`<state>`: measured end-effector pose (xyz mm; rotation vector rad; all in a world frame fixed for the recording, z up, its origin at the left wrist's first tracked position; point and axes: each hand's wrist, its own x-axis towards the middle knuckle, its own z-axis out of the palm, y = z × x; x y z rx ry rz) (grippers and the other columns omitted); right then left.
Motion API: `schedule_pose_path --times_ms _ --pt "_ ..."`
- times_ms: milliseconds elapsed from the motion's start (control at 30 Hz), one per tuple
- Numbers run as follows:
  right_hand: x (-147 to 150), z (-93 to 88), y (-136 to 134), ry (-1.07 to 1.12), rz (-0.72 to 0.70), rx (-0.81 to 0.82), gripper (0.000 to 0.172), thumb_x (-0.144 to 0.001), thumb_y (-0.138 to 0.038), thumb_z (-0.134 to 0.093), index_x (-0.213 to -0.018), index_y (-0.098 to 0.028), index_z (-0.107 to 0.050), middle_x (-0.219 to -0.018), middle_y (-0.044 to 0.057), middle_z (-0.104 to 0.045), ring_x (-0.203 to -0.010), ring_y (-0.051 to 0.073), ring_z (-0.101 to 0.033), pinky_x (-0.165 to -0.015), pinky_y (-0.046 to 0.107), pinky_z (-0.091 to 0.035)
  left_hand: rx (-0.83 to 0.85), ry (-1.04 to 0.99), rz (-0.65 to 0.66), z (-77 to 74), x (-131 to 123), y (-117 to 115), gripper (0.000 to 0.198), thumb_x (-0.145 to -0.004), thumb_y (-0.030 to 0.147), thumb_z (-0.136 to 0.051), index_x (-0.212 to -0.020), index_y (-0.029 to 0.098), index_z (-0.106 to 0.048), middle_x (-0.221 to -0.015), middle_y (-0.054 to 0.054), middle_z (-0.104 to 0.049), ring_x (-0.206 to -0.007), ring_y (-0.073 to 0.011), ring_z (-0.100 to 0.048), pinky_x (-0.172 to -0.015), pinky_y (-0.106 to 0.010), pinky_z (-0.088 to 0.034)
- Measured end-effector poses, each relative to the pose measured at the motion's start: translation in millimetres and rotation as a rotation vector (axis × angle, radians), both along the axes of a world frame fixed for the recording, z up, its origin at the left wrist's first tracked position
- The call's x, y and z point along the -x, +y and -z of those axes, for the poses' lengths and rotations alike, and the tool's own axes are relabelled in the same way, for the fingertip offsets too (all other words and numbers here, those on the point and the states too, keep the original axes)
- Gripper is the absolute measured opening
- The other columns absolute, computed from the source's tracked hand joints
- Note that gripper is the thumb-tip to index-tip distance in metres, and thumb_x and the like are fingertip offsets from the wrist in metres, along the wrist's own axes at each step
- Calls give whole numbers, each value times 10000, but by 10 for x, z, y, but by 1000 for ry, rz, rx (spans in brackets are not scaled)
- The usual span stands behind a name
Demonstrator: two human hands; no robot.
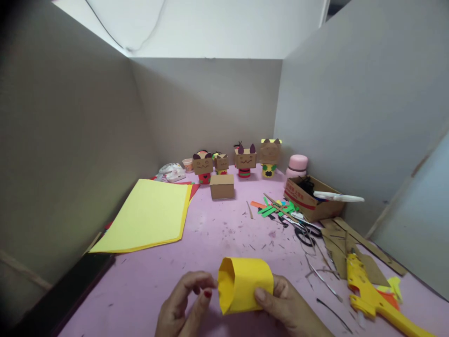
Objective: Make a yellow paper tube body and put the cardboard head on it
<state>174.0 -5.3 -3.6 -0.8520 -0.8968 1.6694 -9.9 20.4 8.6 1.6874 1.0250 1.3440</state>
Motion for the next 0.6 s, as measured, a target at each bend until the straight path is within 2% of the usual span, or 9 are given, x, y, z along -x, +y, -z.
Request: schedule_pose_path --times_ms 67,133,200,267,300,400,467,533,600 --pt "22 -38 -14 1 -20 14 305 -651 -452 -721 -785 -178 -720 -746 72 -684 -778 226 -625 -769 324 -464 80 17 -31 -18 14 36 255 -772 398 -566 -962 228 -545 -826 -25 -609 -699 -154 -556 -655 -248 -440" --pt "70 -69 -27 3 -71 1 325 -631 -468 -727 -767 -172 -721 -737 79 -683 -807 247 -627 -795 353 -458 153 79 42 12 7 71 341 -772 415 -553 -1043 211 -517 -769 -16 -612 -625 -147 -547 -580 -237 -429" --pt "123 -85 -36 8 -121 -20 344 -616 -479 -732 -763 -167 -724 -713 78 -681 -807 257 -630 -803 369 -454 193 165 146 56 -7 94 288 -822 417 -469 -969 192 -573 -660 -5 -607 -563 -143 -537 -514 -225 -393" --pt "155 -90 -39 17 -148 -38 344 -617 -480 -731 -763 -168 -728 -688 72 -678 -785 253 -633 -802 371 -453 203 214 189 67 -10 102 323 -863 404 -390 -832 189 -628 -608 -6 -608 -547 -142 -541 -495 -222 -370" --pt "158 -89 -39 22 -151 -50 340 -624 -478 -728 -770 -171 -730 -683 68 -678 -770 247 -634 -797 367 -453 204 207 180 53 -5 101 340 -869 400 -379 -815 191 -642 -637 -12 -629 -575 -146 -560 -516 -221 -379" --pt "116 -81 -42 -37 -115 -86 312 -667 -457 -709 -832 -194 -733 -692 53 -678 -721 211 -624 -747 318 -463 220 146 66 -46 32 85 304 -864 399 -403 -954 214 -627 -726 -8 -664 -660 -157 -593 -608 -224 -410" --pt "73 -75 -52 -139 -67 -104 284 -702 -433 -693 -872 -209 -730 -697 41 -677 -689 185 -608 -713 282 -462 202 118 15 -101 50 71 295 -860 415 -400 -904 212 -609 -744 -15 -647 -697 -162 -585 -649 -230 -417" --pt "43 -71 -61 -243 -33 -153 264 -737 -417 -666 -902 -220 -725 -718 31 -677 -688 174 -593 -713 269 -455 168 107 76 -99 41 57 317 -844 451 -407 -817 200 -599 -751 -35 -626 -719 -174 -574 -662 -241 -424" --pt "34 -71 -62 -346 -30 -247 256 -768 -402 -636 -943 -231 -713 -749 24 -676 -699 174 -583 -726 272 -450 172 87 192 -36 8 45 341 -788 495 -479 -820 185 -618 -778 -59 -632 -752 -197 -577 -676 -255 -437"
